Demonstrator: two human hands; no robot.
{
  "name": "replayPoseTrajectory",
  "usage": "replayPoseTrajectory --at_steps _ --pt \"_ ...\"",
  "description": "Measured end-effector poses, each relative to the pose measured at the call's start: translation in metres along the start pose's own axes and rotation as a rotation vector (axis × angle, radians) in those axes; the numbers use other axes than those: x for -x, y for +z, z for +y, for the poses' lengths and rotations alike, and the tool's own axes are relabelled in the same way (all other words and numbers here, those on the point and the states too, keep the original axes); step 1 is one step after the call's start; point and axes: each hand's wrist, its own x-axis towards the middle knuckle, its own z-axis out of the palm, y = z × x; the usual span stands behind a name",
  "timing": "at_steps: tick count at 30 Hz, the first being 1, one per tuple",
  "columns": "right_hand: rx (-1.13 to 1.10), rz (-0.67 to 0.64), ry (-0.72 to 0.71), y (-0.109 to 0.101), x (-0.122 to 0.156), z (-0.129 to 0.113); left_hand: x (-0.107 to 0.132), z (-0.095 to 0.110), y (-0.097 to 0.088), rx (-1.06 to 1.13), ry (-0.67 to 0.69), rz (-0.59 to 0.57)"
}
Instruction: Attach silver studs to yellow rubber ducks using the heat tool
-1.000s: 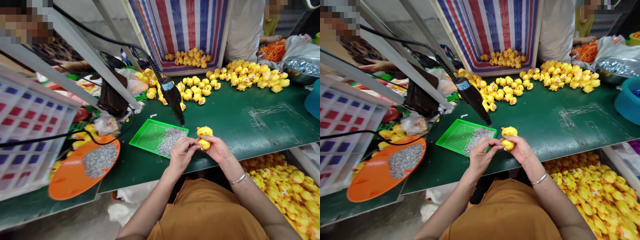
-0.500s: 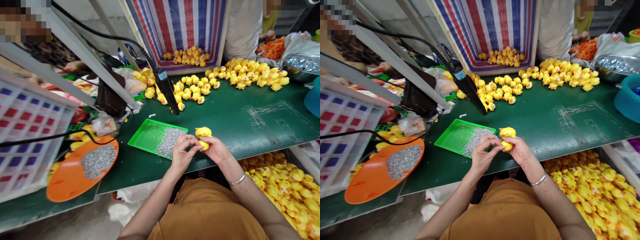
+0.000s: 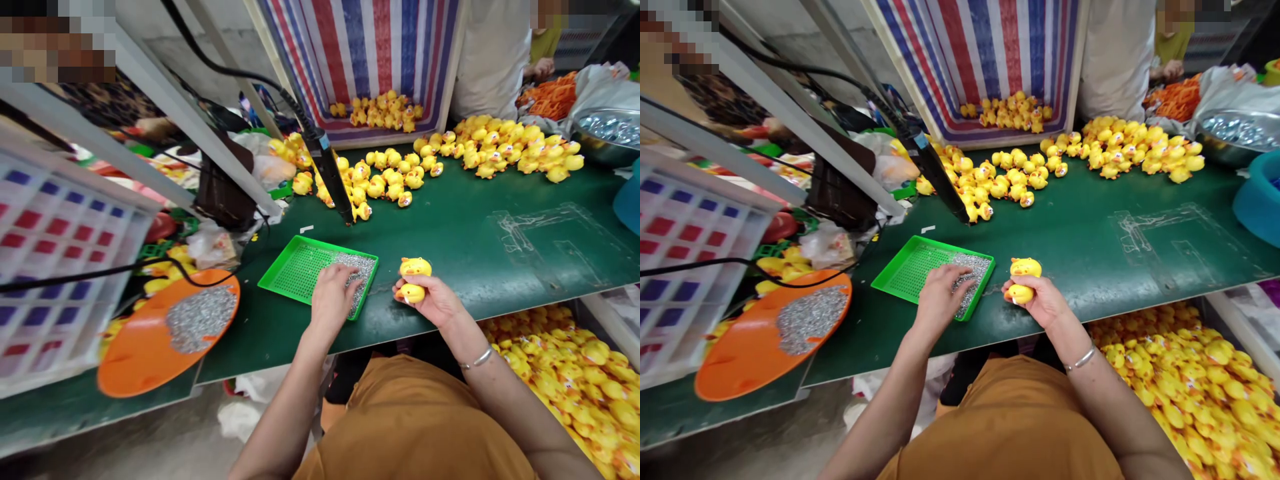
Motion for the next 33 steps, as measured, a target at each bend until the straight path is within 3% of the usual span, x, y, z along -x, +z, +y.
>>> replayPoseTrajectory --at_steps 3,6,11,19,28,33 --pt "0.068 0.031 -0.012 0.0 0.0 0.003 0.001 -0.01 0.003 -0.176 0.03 -0.1" --pt "0.115 0.059 -0.029 0.003 0.001 0.004 0.002 -0.011 0.004 -0.182 0.029 -0.087" --pt "0.16 0.081 -0.041 0.005 0.002 0.001 0.002 -0.014 0.002 -0.015 -0.103 0.015" --pt "0.155 0.057 -0.024 0.003 0.0 0.003 0.001 -0.011 -0.005 0.296 -0.314 0.023" --pt "0.161 0.093 -0.034 0.005 0.001 0.004 -0.002 -0.008 -0.004 0.534 -0.357 0.072" --pt "0.146 0.043 -0.025 0.005 0.002 0.006 0.001 0.009 -0.006 0.593 -0.29 0.077"
